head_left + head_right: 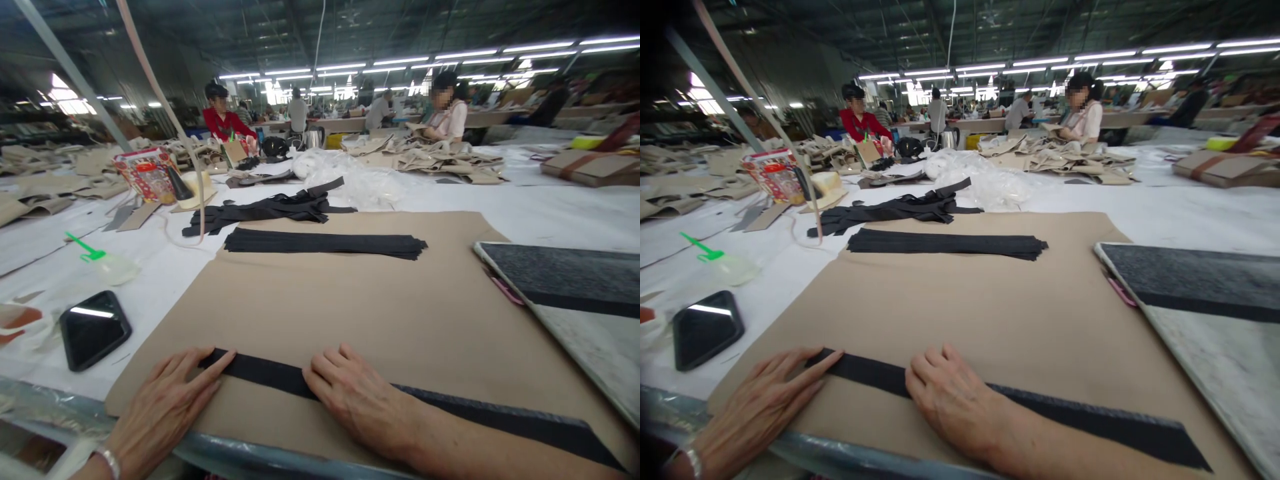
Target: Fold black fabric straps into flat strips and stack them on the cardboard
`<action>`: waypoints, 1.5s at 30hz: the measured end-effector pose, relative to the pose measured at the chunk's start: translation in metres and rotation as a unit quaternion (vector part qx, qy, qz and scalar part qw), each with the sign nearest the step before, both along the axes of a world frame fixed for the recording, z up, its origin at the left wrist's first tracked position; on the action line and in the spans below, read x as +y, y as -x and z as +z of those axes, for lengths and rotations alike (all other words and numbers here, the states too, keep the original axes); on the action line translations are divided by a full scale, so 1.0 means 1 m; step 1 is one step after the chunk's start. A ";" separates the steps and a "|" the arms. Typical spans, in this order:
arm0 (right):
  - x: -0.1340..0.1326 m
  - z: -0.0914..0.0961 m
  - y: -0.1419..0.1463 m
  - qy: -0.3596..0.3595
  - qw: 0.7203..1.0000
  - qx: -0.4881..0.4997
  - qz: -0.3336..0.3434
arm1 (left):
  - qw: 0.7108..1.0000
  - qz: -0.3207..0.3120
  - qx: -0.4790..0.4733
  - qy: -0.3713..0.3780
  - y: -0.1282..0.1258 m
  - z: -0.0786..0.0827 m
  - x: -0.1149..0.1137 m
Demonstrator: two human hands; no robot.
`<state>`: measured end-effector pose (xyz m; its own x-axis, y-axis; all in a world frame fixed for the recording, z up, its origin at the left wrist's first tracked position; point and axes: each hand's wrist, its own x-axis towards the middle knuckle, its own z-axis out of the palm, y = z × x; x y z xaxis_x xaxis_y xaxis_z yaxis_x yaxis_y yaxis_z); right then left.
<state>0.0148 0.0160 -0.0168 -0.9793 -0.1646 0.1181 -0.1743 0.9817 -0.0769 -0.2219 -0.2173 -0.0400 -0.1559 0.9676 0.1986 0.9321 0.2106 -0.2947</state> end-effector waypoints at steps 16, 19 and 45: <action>0.018 0.004 -0.047 -0.010 1.000 -0.001 -0.029 | 1.000 0.010 -0.013 0.002 0.016 -0.017 -0.013; 0.018 0.003 -0.048 -0.014 1.000 0.007 -0.024 | 0.997 0.009 0.007 -0.072 -0.007 -0.001 0.003; 0.046 -0.002 -0.099 -0.003 0.999 0.022 -0.024 | 0.977 -0.205 -0.029 -0.057 -0.122 -0.024 0.092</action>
<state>0.1136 0.0624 -0.0187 -0.9799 -0.1187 0.1601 -0.1304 0.9893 -0.0650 -0.0998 -0.1253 -0.0638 0.2271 0.9231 0.3103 0.9590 -0.1565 -0.2363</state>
